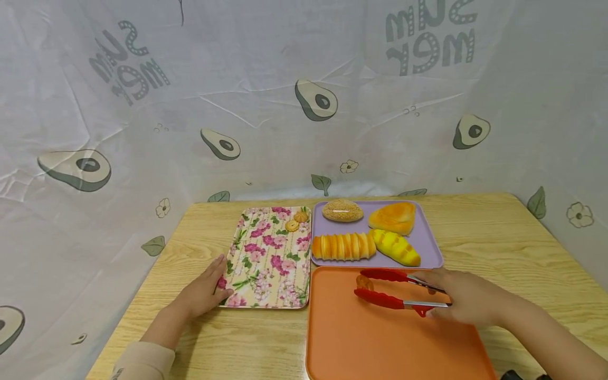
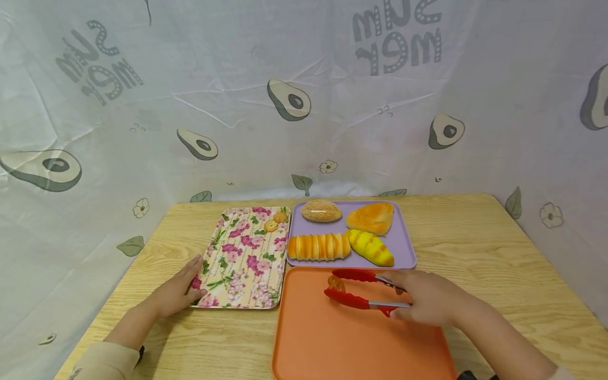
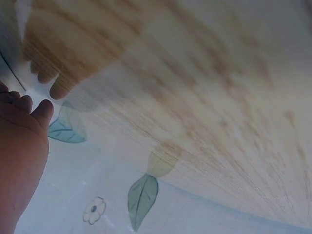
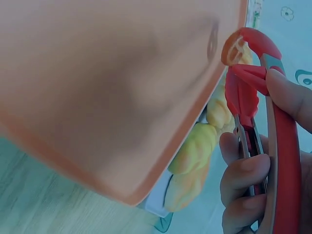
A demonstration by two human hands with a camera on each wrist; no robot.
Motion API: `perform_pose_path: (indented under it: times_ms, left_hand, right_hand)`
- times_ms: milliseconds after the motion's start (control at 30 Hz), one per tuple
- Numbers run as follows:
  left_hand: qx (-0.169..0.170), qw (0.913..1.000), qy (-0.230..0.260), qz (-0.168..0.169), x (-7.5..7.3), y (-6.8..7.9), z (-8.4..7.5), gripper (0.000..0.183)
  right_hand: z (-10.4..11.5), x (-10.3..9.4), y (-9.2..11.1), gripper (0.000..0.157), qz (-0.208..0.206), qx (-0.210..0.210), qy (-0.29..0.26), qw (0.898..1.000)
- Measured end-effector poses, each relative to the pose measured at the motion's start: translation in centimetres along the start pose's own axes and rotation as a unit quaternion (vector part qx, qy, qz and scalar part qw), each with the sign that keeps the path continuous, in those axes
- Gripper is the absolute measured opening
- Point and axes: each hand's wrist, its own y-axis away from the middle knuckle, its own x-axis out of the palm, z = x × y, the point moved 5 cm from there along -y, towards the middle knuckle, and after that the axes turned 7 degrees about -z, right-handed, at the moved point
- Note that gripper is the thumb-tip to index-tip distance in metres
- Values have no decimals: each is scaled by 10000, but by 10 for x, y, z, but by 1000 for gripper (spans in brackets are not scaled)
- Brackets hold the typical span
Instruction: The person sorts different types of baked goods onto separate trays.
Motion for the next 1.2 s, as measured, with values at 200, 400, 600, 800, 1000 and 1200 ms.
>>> perform_pose_path:
  times_ms: [200, 400, 600, 800, 1000, 1200]
  left_hand:
    - [11, 10000, -11, -20, 0, 0, 0, 78]
    - [-8, 10000, -24, 4, 1, 1, 0, 78]
    - [-38, 10000, -51, -20, -1, 1, -1, 78]
    - [44, 9999, -42, -110, -2, 1, -2, 78]
    - [60, 9999, -63, -90, -1, 0, -2, 78]
    - [-11, 10000, -35, -39, -1, 1, -3, 77]
  right_hand:
    - [-4, 3, 7, 64, 150, 78, 56, 9998]
    - [-10, 10, 9, 67, 200, 165, 33, 9997]
    - [-12, 12, 10, 73, 156, 86, -5, 9998]
    - [-12, 4, 6, 69, -54, -117, -253, 9996]
    - [-6, -4, -19, 78, -296, 77, -198, 9993]
    - [6, -5, -57, 90, -566, 651, -22, 9963]
